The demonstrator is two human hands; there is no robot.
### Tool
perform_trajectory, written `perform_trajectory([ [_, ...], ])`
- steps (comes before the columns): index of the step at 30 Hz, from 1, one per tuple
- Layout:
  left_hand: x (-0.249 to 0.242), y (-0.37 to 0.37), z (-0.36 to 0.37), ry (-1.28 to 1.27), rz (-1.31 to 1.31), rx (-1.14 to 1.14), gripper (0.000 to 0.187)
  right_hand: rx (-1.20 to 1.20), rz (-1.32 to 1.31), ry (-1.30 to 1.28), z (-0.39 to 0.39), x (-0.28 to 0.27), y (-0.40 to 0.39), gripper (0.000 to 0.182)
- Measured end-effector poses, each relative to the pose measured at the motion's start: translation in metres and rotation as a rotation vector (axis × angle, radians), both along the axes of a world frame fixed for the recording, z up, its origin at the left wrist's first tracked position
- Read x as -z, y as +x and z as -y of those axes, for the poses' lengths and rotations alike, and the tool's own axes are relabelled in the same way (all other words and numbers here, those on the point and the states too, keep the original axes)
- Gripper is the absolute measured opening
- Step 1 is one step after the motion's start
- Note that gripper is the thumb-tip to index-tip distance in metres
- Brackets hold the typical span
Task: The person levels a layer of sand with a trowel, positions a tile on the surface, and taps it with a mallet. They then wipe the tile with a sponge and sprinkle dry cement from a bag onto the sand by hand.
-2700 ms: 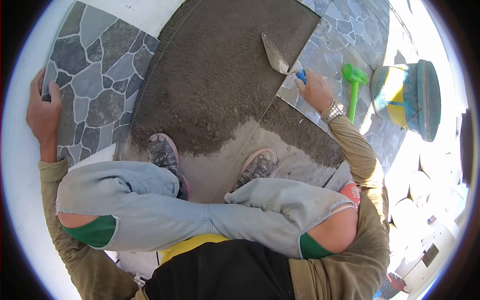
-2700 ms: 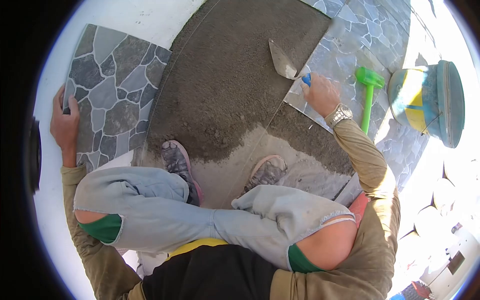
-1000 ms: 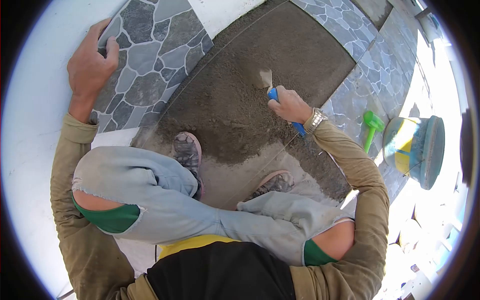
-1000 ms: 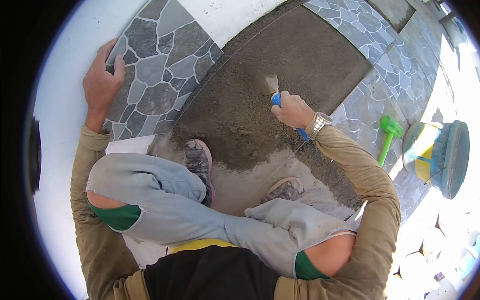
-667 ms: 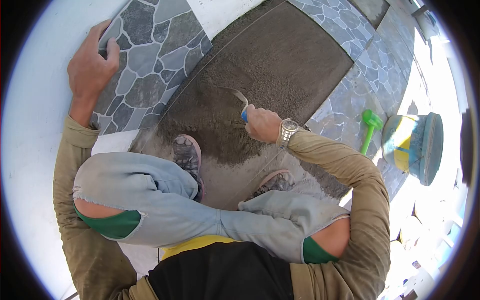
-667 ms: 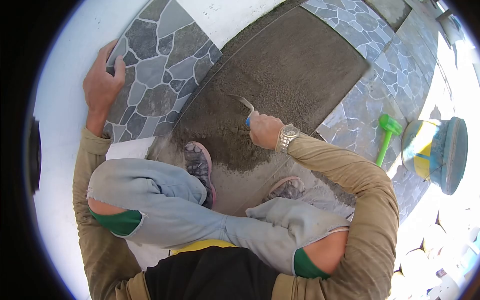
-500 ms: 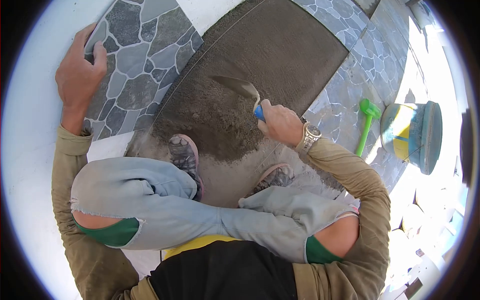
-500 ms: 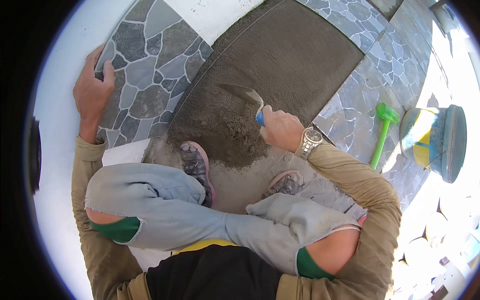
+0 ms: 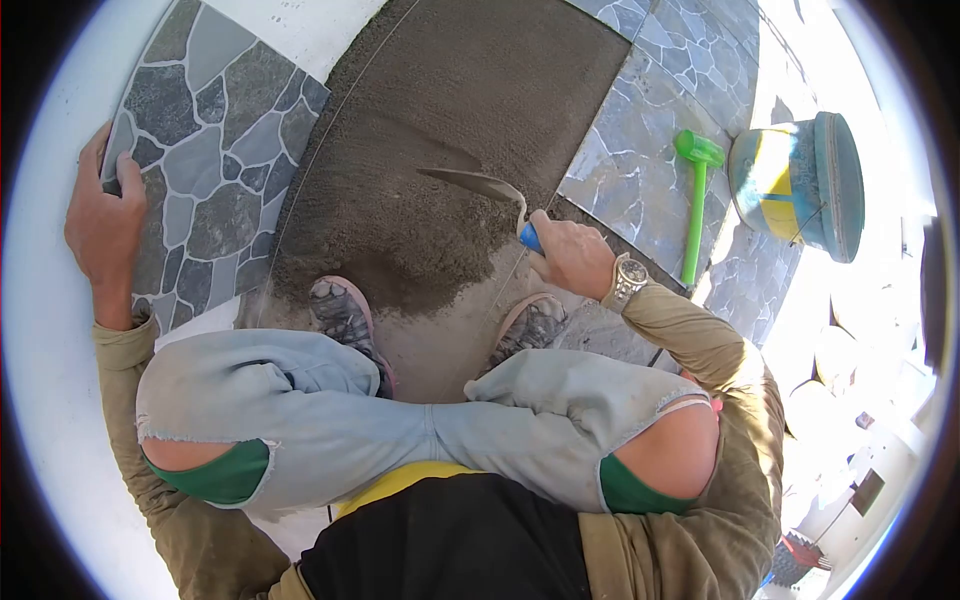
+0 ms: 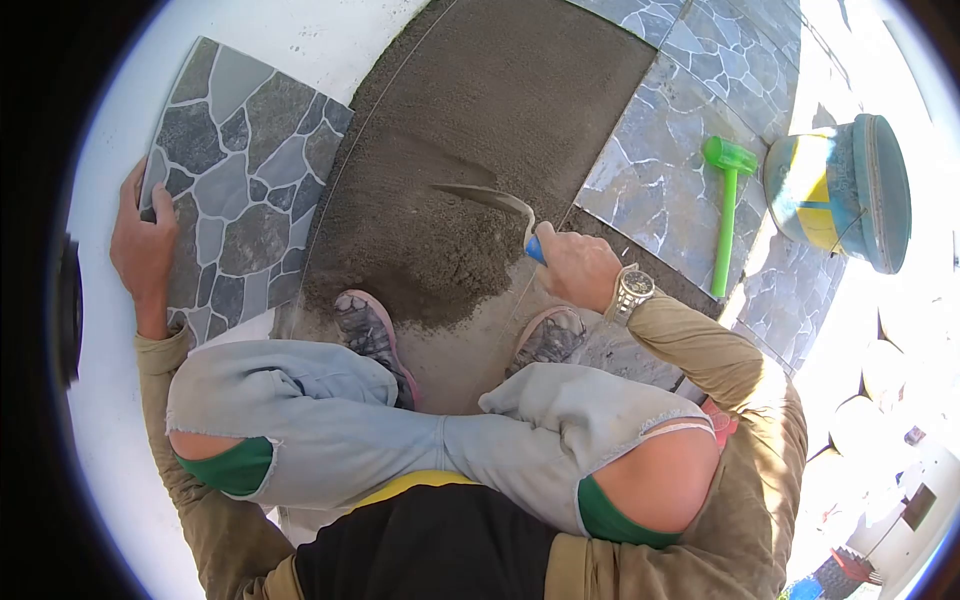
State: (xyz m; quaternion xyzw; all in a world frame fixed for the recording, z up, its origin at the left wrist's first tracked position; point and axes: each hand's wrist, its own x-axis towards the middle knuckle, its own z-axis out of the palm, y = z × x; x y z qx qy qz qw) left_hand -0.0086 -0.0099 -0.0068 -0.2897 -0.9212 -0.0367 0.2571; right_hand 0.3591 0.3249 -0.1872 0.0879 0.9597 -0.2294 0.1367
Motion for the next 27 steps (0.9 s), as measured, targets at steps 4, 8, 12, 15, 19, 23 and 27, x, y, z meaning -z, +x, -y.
perform_trajectory([
  [4,-0.001,-0.004,0.001,-0.015,-0.011,-0.022,0.038,0.095,0.049,0.016,-0.023,0.034,0.018,0.029],
  [8,-0.003,-0.002,-0.001,-0.026,-0.013,0.014,0.038,0.118,0.035,-0.076,0.028,0.049,0.048,0.030],
  [12,-0.008,0.000,-0.003,-0.013,0.068,0.003,0.037,0.191,-0.010,-0.143,0.037,0.015,0.064,0.032],
  [15,-0.023,0.005,0.000,0.000,0.228,0.060,0.039,0.450,0.029,-0.177,0.036,0.009,0.095,0.035],
  [19,-0.027,-0.015,0.041,-0.096,0.444,0.005,0.049,0.965,-0.069,-0.226,0.061,0.023,0.189,0.031],
  [23,-0.042,-0.002,0.029,-0.201,0.609,-0.052,0.053,1.053,0.060,-0.196,0.078,0.008,0.246,0.030],
  [27,-0.035,-0.007,0.022,-0.243,0.455,0.070,0.048,1.120,0.166,-0.186,0.098,-0.014,0.288,0.029],
])
